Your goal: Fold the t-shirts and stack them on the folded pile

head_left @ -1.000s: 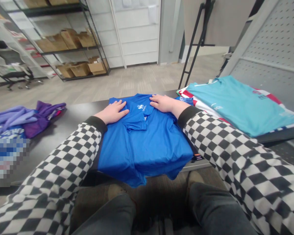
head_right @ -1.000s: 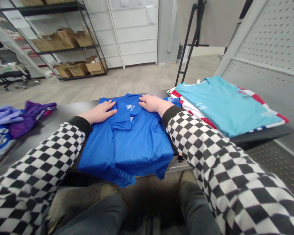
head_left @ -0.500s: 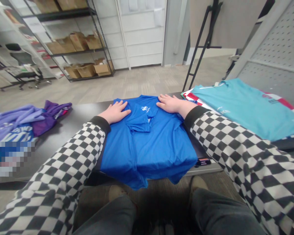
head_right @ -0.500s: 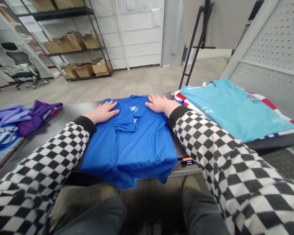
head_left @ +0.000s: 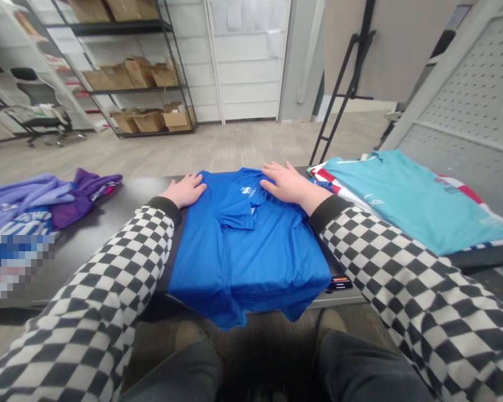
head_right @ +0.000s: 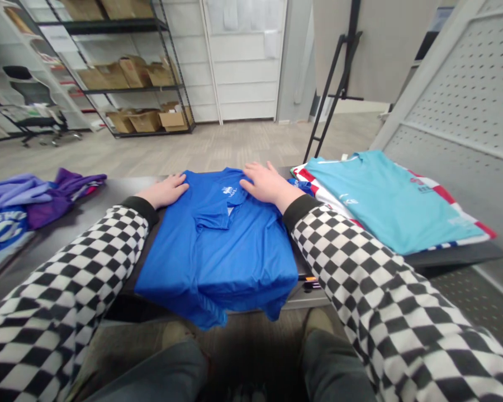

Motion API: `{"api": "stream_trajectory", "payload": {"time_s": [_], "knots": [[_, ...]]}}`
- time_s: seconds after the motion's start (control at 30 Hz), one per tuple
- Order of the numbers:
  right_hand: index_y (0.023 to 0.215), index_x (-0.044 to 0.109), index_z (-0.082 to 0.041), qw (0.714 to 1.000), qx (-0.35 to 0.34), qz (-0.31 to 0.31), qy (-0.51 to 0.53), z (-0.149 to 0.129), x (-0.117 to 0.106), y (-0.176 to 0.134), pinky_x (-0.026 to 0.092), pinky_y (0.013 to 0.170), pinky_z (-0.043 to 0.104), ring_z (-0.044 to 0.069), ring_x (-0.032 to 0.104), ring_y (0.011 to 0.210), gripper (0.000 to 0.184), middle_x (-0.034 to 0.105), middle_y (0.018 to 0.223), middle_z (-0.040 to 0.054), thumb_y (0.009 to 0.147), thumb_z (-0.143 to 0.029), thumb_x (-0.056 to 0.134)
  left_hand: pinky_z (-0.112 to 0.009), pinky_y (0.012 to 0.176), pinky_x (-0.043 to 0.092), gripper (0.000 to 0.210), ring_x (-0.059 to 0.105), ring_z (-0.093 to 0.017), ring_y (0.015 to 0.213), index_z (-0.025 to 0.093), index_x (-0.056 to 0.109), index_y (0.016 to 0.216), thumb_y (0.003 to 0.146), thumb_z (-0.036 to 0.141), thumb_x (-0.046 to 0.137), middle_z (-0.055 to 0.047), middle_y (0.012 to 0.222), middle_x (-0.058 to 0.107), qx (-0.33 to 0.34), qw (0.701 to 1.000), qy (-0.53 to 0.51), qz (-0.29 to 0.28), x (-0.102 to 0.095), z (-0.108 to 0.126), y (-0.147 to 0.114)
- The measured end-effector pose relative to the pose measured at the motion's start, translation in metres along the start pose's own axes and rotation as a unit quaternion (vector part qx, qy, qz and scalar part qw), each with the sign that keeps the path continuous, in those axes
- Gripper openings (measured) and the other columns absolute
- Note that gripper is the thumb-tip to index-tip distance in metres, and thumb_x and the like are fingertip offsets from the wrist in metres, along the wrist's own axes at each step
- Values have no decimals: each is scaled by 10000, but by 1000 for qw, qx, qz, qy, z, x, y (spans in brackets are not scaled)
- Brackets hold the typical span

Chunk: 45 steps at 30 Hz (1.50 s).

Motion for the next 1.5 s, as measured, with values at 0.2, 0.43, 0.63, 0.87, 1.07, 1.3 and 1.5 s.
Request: {"api": "stream_trajectory", "payload": {"time_s": [0.2,0.43,0.63,0.87,1.07,1.3,1.5], "knots": [[1818,481,-318,977,-69,-188,68,-44,34,-16,194,1434,736,395,263,1795,670,322,1912,89,1181,-524,515,-883,1352,88,836,138,-524,1782,303,321,1898,1172,708,238,-100,1941,215,-41,997,-39,-46,7,-6,-4],[1813,496,-306,982,-32,-183,41,-26,29,-20,211,1430,745,458,235,1787,740,317,1909,114,1157,-643,548,-844,1372,112,861,124,-509,1789,259,342,1890,1156,702,269,-130,1938,229,-62,996,-49,-35,0,-5,-11],[1669,678,-263,980,-125,-69,139,-68,-3,-23,272,1440,643,361,423,1736,556,531,1807,135,1191,-520,563,-518,1468,192,772,198,-321,1808,157,402,1862,1180,517,354,-140,1927,269,64,993,-85,59,-26,32,-19],[1082,893,-203,941,-262,-120,177,-127,-7,-41,597,1080,412,270,777,1093,160,849,1141,107,1070,-295,763,-605,1454,179,796,196,-385,1800,195,352,1885,1196,591,392,-139,1927,231,86,993,-58,-54,-3,57,-24],[978,858,-215,947,-267,-78,157,-129,-10,-41,560,1067,415,276,722,1092,218,774,1150,108,1067,-403,796,-628,1451,149,830,162,-374,1810,206,312,1897,1198,647,382,-148,1935,204,86,993,-57,-57,-1,56,-24],[862,742,-191,942,-295,-77,143,-142,-13,-49,524,949,385,242,661,921,109,715,947,69,957,-137,731,-609,1457,156,839,160,-375,1808,217,304,1901,1199,672,367,-128,1936,202,80,994,-48,-59,-2,56,-25],[862,723,-200,929,-307,-97,184,-149,-10,-53,520,916,359,219,632,875,143,704,908,51,1004,-194,732,-614,1458,140,836,150,-368,1811,219,299,1902,1196,660,384,-132,1939,185,82,993,-56,-60,-3,56,-26]]}}
Point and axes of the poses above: each hand's wrist, its own y-axis towards the middle knuckle, its own x-axis out of the palm, z = x × y, the point moved 9 cm from there along y, towards the middle knuckle
